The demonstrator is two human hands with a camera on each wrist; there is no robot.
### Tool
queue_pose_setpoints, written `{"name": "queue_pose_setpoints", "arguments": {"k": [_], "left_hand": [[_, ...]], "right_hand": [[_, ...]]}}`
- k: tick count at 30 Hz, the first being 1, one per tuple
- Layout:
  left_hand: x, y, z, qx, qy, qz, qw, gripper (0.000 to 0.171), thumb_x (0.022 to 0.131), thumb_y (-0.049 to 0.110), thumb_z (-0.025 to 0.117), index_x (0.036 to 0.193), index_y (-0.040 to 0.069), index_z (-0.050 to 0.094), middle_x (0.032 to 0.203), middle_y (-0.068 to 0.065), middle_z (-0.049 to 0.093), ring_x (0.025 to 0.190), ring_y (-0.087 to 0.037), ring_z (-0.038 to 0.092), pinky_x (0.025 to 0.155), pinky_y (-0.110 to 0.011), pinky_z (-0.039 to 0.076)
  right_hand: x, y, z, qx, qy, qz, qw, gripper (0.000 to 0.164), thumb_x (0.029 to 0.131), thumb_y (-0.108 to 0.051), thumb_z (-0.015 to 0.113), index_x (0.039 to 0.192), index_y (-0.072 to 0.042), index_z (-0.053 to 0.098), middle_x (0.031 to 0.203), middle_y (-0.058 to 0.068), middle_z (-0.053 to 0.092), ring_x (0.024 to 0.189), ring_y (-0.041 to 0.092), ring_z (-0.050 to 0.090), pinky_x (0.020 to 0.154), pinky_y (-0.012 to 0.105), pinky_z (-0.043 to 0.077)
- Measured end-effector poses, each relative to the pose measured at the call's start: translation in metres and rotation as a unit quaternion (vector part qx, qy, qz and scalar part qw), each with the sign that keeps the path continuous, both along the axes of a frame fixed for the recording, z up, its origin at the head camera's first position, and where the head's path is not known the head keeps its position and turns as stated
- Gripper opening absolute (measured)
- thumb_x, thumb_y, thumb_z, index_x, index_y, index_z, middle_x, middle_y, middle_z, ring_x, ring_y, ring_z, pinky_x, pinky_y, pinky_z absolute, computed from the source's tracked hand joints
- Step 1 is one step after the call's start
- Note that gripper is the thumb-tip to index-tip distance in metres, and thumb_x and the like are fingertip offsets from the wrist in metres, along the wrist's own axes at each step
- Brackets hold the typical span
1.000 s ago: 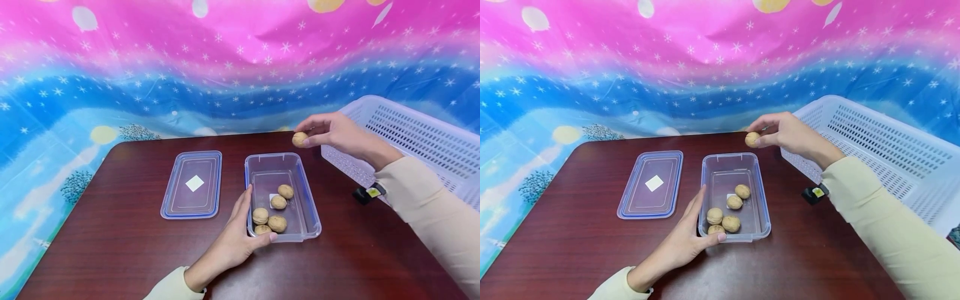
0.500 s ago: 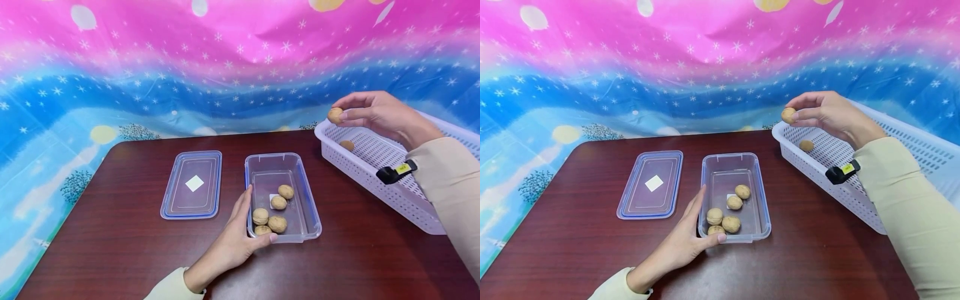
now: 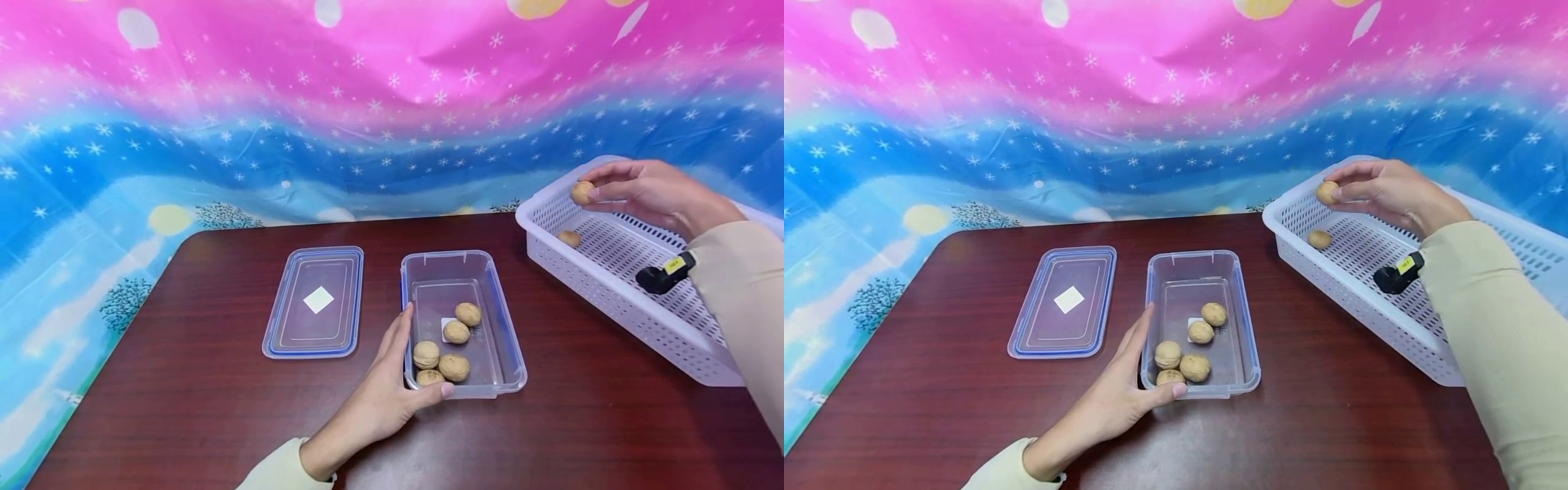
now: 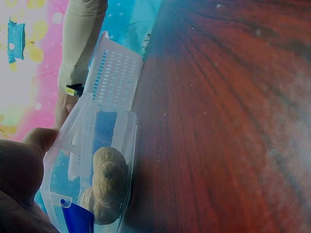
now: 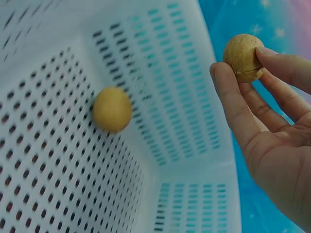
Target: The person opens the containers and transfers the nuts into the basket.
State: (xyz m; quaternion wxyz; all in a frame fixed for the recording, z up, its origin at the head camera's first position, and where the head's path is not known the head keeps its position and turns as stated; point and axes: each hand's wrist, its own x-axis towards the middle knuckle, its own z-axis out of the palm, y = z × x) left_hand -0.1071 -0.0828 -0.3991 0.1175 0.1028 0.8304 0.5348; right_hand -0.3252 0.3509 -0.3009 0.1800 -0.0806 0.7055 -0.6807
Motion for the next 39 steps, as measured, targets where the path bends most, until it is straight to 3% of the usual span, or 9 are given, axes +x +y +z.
{"name": "queue_pose_setpoints", "arguments": {"k": [7, 13, 17, 19, 23, 26, 28, 39], "left_hand": [[0.001, 0.000, 0.000, 0.001, 0.001, 0.000, 1.0000, 0.118, 0.083, 0.039, 0.087, 0.170, 0.030, 0.009, 0.175, 0.000, 0.016, 0.158, -0.027, 0.025, 0.124, -0.058, 0.026], [0.002, 0.001, 0.000, 0.000, 0.003, -0.001, 1.0000, 0.117, 0.083, 0.039, 0.087, 0.170, 0.029, 0.009, 0.175, 0.000, 0.017, 0.158, -0.026, 0.026, 0.124, -0.058, 0.027], [0.002, 0.001, 0.000, 0.001, 0.003, -0.001, 1.0000, 0.118, 0.083, 0.038, 0.087, 0.170, 0.028, 0.010, 0.175, 0.000, 0.018, 0.158, -0.026, 0.025, 0.125, -0.057, 0.026], [0.002, 0.001, 0.000, 0.002, 0.003, 0.000, 1.0000, 0.118, 0.083, 0.037, 0.087, 0.170, 0.027, 0.010, 0.175, 0.000, 0.018, 0.158, -0.026, 0.025, 0.125, -0.057, 0.026], [0.001, 0.001, 0.000, 0.002, 0.003, 0.000, 1.0000, 0.118, 0.083, 0.037, 0.087, 0.170, 0.027, 0.010, 0.175, 0.000, 0.018, 0.158, -0.026, 0.026, 0.125, -0.057, 0.026], [0.001, 0.000, -0.001, 0.002, 0.003, 0.000, 1.0000, 0.118, 0.083, 0.037, 0.087, 0.170, 0.027, 0.010, 0.175, 0.000, 0.018, 0.158, -0.026, 0.026, 0.124, -0.057, 0.027], [0.001, 0.000, -0.001, 0.003, 0.004, 0.000, 1.0000, 0.118, 0.083, 0.037, 0.087, 0.170, 0.027, 0.009, 0.175, 0.000, 0.018, 0.158, -0.026, 0.026, 0.125, -0.057, 0.026], [0.000, 0.000, 0.000, 0.002, 0.002, 0.001, 1.0000, 0.117, 0.083, 0.037, 0.087, 0.170, 0.029, 0.010, 0.175, 0.000, 0.017, 0.159, -0.027, 0.025, 0.125, -0.057, 0.026]], "right_hand": [[-0.007, 0.007, -0.012, 0.036, -0.006, -0.023, 0.999, 0.038, 0.100, 0.015, 0.054, 0.114, -0.012, 0.077, 0.107, 0.000, 0.076, 0.100, 0.014, 0.075, 0.088, 0.028, 0.061], [-0.008, 0.011, -0.024, 0.120, -0.006, -0.036, 0.992, 0.035, 0.103, 0.005, 0.058, 0.107, -0.025, 0.076, 0.105, -0.011, 0.075, 0.099, 0.006, 0.072, 0.090, 0.025, 0.060], [-0.007, 0.012, -0.031, 0.189, -0.002, -0.041, 0.981, 0.024, 0.103, -0.007, 0.065, 0.111, -0.028, 0.071, 0.104, -0.019, 0.071, 0.100, 0.000, 0.069, 0.092, 0.023, 0.058], [-0.006, 0.011, -0.034, 0.228, 0.003, -0.045, 0.973, 0.019, 0.103, -0.014, 0.068, 0.119, -0.024, 0.067, 0.103, -0.022, 0.070, 0.100, -0.003, 0.068, 0.092, 0.022, 0.058], [-0.007, 0.007, -0.038, 0.302, 0.016, -0.045, 0.952, 0.046, 0.102, -0.021, 0.069, 0.141, -0.002, 0.055, 0.101, -0.023, 0.067, 0.094, -0.005, 0.067, 0.090, 0.022, 0.058], [-0.008, 0.004, -0.041, 0.319, 0.014, -0.036, 0.947, 0.057, 0.104, -0.015, 0.065, 0.148, 0.012, 0.041, 0.102, -0.017, 0.066, 0.091, -0.003, 0.068, 0.090, 0.024, 0.059], [-0.009, 0.003, -0.042, 0.315, 0.009, -0.033, 0.949, 0.056, 0.104, -0.008, 0.062, 0.149, 0.015, 0.037, 0.103, -0.013, 0.066, 0.090, -0.001, 0.069, 0.090, 0.026, 0.060], [-0.012, 0.002, -0.048, 0.349, 0.005, -0.019, 0.937, 0.051, 0.104, -0.002, 0.058, 0.148, 0.016, 0.038, 0.125, 0.025, 0.064, 0.094, 0.010, 0.069, 0.089, 0.031, 0.061]]}}
